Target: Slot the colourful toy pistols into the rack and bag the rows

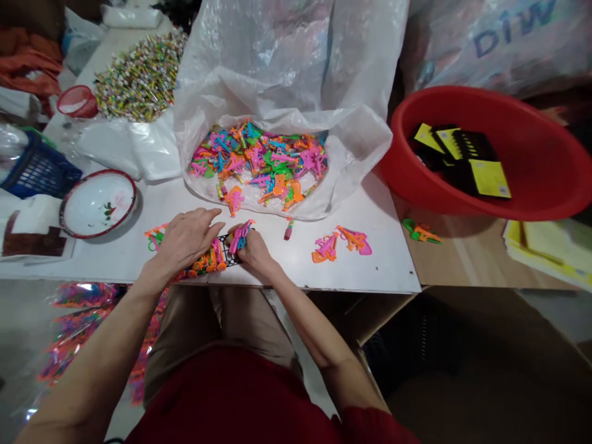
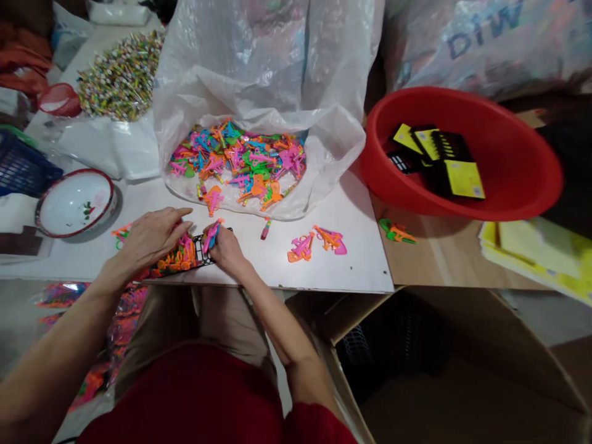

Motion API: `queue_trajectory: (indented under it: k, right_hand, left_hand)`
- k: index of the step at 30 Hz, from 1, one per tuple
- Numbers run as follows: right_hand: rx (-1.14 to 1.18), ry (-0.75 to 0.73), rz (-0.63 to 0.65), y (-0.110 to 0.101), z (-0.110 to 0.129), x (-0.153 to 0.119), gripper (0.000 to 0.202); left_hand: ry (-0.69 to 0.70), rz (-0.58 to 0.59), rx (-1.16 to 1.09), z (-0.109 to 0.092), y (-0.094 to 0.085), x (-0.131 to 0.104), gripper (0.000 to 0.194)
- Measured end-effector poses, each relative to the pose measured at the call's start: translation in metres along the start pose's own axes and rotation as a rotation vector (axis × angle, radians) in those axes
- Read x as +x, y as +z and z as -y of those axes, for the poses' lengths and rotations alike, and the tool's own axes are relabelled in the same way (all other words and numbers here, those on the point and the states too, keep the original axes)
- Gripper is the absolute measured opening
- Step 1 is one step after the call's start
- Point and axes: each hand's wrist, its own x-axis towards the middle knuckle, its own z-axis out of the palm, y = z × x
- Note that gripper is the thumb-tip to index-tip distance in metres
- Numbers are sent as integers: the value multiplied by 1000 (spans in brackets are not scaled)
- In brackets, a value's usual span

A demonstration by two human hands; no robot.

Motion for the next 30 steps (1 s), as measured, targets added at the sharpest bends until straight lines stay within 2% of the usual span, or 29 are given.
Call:
queue_trajectory:
  k: [2,4,7,10,14,17,21,25,28,30]
  right_hand:
    - [15,-22,3,12,-3,4,17]
    - [-32,-96,41,13,0,8,21]
    - [-278,-185,201,5,11,11,25]
    - [-538,-199,308,3,22,13,26]
    - [-685,-229,345,8,25,18,27]
    - [-722,-254,380,10,23,19,23]
    - [-743,-246,340,12,24,11,25]
    - [-581,-262,395,-1,21,11,19]
    - [-427,-271,419,-23,18,35,18]
    - [-505,-265,342,-36,22,60,24]
  left_hand:
    - [-9,-9,-43,-1,-3,-1,52]
    - [-14,-3,-74,-2,-6,-1,61]
    - [-19,16,-82,-1,-7,-2,72]
    - [31,14,-103,1,-4,-2,67]
    - [20,-5,-119,5,-2,-2,56]
    - [-5,13,-103,6,-1,-2,52]
    - [52,16,-109,6,0,-4,48]
    - [49,20,-159,4,-1,-7,44]
    - [45,-1,-210,3,0,-4,44]
    - [41,-5,-238,2,1,-1,43]
